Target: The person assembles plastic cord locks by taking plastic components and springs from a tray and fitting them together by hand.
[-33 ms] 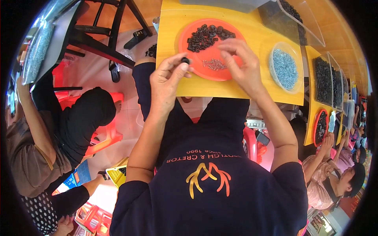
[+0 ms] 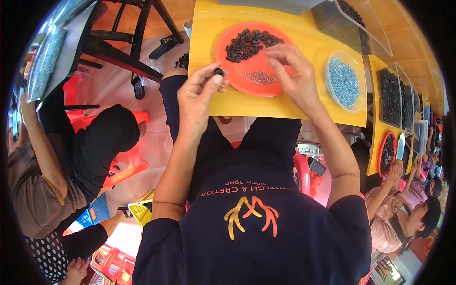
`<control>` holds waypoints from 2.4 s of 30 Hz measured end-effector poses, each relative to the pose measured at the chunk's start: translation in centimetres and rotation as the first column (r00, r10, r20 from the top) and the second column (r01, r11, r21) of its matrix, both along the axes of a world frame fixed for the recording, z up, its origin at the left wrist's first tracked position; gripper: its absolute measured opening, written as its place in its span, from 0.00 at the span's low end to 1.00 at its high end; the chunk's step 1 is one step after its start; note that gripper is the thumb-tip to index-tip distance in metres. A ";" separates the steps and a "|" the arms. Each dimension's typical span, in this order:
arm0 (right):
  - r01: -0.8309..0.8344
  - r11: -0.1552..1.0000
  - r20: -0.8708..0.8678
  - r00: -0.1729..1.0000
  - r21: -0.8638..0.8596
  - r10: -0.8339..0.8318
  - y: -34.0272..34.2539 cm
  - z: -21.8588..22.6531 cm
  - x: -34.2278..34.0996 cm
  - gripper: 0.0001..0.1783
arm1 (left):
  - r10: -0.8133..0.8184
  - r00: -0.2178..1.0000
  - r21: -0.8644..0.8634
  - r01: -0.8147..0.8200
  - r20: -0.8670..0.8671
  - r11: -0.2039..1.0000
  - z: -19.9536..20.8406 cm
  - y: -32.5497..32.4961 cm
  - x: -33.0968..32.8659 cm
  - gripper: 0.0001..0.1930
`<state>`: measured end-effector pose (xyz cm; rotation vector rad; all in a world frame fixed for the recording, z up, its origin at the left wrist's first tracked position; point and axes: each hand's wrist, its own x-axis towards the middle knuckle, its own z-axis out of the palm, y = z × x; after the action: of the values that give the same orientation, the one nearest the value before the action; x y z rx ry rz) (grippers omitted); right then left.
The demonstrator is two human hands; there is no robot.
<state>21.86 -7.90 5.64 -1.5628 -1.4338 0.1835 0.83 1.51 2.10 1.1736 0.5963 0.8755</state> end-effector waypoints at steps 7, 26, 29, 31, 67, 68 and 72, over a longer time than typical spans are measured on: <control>-0.054 0.930 0.227 0.963 -0.365 0.145 0.7 -0.8 2.8 0.08 | 0.076 0.996 0.018 -0.076 -0.055 0.997 -1.7 1.2 -1.2 0.15; -0.108 0.865 0.465 0.806 -0.491 0.365 4.5 -1.0 -0.7 0.09 | -0.029 0.997 0.021 0.031 -0.077 0.999 -1.7 0.3 -0.9 0.12; -0.130 0.886 0.372 0.873 -0.446 0.316 4.8 -1.2 -0.2 0.09 | -0.046 0.995 0.035 0.050 -0.092 0.998 -1.8 0.2 -0.8 0.14; -0.154 0.891 0.216 0.940 -0.426 0.265 4.5 -0.8 -0.2 0.08 | -0.038 0.997 0.004 0.038 -0.068 0.999 -1.4 0.0 -0.4 0.13; -0.036 0.870 0.408 0.873 -0.492 0.267 3.8 -0.1 -0.3 0.09 | -0.065 0.991 -0.010 0.064 -0.114 0.998 -1.7 0.0 -0.5 0.11; -0.034 0.871 0.409 0.874 -0.491 0.264 3.9 -0.2 -0.6 0.09 | -0.064 0.991 -0.011 0.063 -0.121 0.998 -1.7 0.0 -0.5 0.11; -0.013 0.871 0.496 0.817 -0.492 0.293 4.6 -0.5 -1.4 0.09 | -0.050 0.993 -0.023 0.047 -0.104 0.999 -1.5 -0.2 -0.3 0.12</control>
<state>20.50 -3.27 5.11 -1.9976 -2.1076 0.1896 0.57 1.31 0.62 1.2160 0.6579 0.7685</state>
